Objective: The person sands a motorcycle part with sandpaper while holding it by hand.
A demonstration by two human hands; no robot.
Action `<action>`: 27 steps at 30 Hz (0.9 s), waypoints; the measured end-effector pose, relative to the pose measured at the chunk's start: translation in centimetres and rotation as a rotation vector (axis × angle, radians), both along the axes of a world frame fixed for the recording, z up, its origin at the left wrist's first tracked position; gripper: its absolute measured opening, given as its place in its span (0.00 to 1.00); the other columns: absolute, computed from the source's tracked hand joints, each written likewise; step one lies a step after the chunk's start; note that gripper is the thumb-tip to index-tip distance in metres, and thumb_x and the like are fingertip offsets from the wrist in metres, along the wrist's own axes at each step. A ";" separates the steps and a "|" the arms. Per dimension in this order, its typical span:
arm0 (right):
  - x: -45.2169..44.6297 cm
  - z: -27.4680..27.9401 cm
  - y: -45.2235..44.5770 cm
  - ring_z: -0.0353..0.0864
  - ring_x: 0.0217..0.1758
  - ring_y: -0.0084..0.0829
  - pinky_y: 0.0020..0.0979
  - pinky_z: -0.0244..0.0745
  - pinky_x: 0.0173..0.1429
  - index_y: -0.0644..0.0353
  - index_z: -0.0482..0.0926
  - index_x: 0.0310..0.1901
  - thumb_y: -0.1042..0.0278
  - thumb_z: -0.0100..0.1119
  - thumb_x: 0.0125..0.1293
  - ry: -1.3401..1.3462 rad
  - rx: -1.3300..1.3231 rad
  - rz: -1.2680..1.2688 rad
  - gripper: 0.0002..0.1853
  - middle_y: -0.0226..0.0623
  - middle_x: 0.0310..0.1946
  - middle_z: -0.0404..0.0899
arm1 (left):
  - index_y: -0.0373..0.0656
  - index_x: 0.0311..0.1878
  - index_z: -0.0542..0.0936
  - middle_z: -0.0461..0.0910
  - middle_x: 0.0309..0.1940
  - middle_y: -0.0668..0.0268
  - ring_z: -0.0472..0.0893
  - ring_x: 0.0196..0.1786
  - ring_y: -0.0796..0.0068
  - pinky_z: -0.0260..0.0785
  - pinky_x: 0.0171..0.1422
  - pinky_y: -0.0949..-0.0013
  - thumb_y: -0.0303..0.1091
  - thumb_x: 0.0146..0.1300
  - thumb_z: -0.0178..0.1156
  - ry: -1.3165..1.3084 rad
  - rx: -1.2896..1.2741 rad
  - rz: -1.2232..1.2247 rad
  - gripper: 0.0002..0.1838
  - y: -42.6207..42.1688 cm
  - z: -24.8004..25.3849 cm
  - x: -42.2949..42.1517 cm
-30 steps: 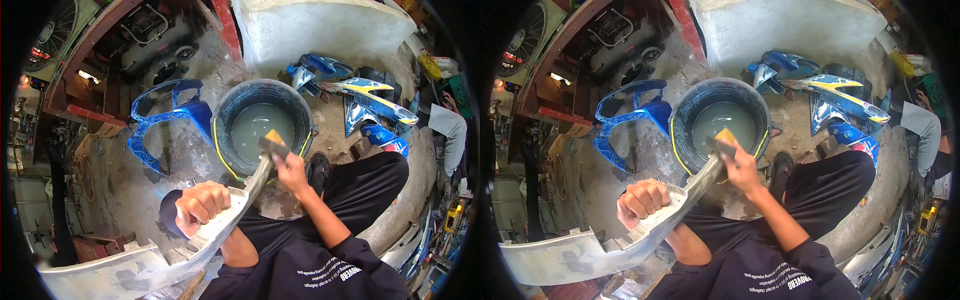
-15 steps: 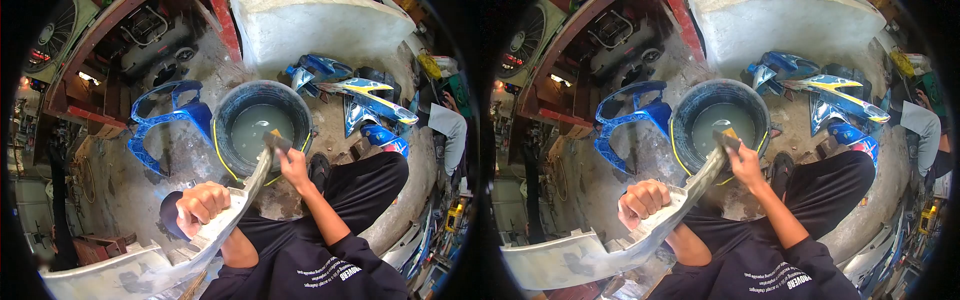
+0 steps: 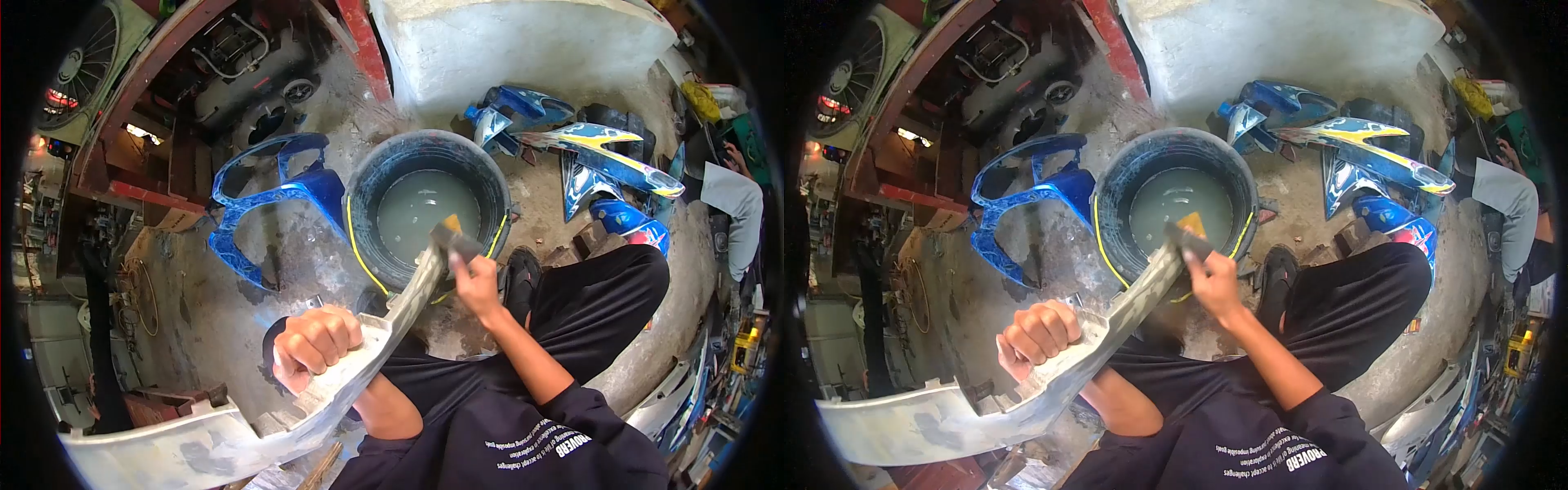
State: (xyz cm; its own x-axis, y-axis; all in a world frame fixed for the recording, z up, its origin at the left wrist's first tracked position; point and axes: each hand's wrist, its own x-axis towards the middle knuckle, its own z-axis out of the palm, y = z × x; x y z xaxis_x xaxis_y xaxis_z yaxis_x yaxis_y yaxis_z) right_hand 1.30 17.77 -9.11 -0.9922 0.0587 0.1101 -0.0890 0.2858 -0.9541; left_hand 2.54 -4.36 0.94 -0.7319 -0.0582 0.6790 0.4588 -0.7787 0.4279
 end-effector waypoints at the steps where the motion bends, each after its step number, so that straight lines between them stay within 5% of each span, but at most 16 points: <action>1: -0.6 -0.4 0.6 0.85 0.57 0.36 0.33 0.77 0.60 0.68 0.83 0.52 0.72 0.57 0.72 -0.123 0.046 -0.031 0.12 0.48 0.51 0.86 | 0.41 0.19 0.70 0.66 0.13 0.68 0.62 0.14 0.75 0.56 0.19 0.71 0.32 0.53 0.53 0.047 -0.022 -0.052 0.09 -0.3 0.0 -0.2; 2: -0.4 -0.8 1.0 0.85 0.58 0.36 0.32 0.77 0.60 0.68 0.82 0.53 0.72 0.57 0.72 -0.251 0.086 -0.016 0.13 0.48 0.52 0.85 | 0.40 0.19 0.70 0.65 0.13 0.67 0.62 0.14 0.75 0.56 0.19 0.71 0.31 0.47 0.54 0.090 -0.044 -0.101 0.07 -0.5 0.0 -0.2; 3: -0.4 -0.6 1.3 0.84 0.59 0.35 0.32 0.76 0.61 0.68 0.82 0.54 0.72 0.57 0.72 -0.380 0.134 0.005 0.13 0.49 0.53 0.85 | 0.41 0.19 0.70 0.65 0.13 0.68 0.61 0.14 0.76 0.55 0.18 0.72 0.34 0.59 0.52 0.103 -0.054 -0.070 0.13 -0.2 0.3 -0.1; 4: -0.5 -0.4 1.5 0.84 0.60 0.35 0.32 0.76 0.61 0.68 0.82 0.55 0.72 0.57 0.72 -0.506 0.187 0.034 0.14 0.49 0.54 0.84 | 0.41 0.19 0.70 0.65 0.13 0.68 0.61 0.14 0.76 0.55 0.18 0.72 0.34 0.59 0.52 0.102 -0.052 -0.072 0.13 0.0 0.4 0.0; 7: 2.0 0.0 -0.5 0.75 0.70 0.40 0.36 0.68 0.73 0.64 0.79 0.62 0.76 0.57 0.71 0.130 -0.077 0.072 0.19 0.47 0.61 0.80 | 0.45 0.18 0.68 0.63 0.11 0.70 0.59 0.12 0.78 0.54 0.16 0.73 0.41 0.77 0.36 0.000 0.036 0.119 0.28 0.0 0.4 0.4; 11: 1.7 -0.4 0.0 0.72 0.72 0.45 0.47 0.61 0.77 0.66 0.80 0.60 0.78 0.55 0.70 0.259 -0.013 0.086 0.18 0.46 0.61 0.80 | 0.46 0.17 0.66 0.61 0.10 0.71 0.57 0.11 0.80 0.51 0.15 0.74 0.43 0.77 0.37 -0.014 0.095 0.118 0.28 -0.3 0.2 0.4; 16: -0.7 -0.7 1.0 0.73 0.71 0.45 0.47 0.62 0.76 0.68 0.79 0.59 0.76 0.55 0.70 0.083 0.020 -0.072 0.17 0.44 0.62 0.80 | 0.47 0.17 0.66 0.61 0.10 0.71 0.56 0.11 0.80 0.50 0.15 0.74 0.44 0.78 0.37 -0.068 0.114 0.110 0.29 0.6 0.3 0.4; 23: 1.3 0.5 0.5 0.76 0.69 0.45 0.47 0.65 0.75 0.65 0.81 0.58 0.78 0.57 0.68 0.322 0.055 0.168 0.17 0.48 0.61 0.80 | 0.47 0.17 0.66 0.61 0.10 0.71 0.56 0.11 0.79 0.51 0.16 0.72 0.44 0.78 0.36 -0.093 0.145 0.131 0.29 0.1 0.3 0.6; 27: -0.1 -0.2 1.1 0.81 0.60 0.48 0.45 0.72 0.66 0.68 0.82 0.53 0.78 0.58 0.67 0.235 0.071 -0.025 0.14 0.50 0.54 0.83 | 0.48 0.16 0.64 0.60 0.10 0.71 0.56 0.12 0.81 0.49 0.14 0.75 0.41 0.79 0.34 -0.063 0.054 0.141 0.29 0.7 0.3 0.1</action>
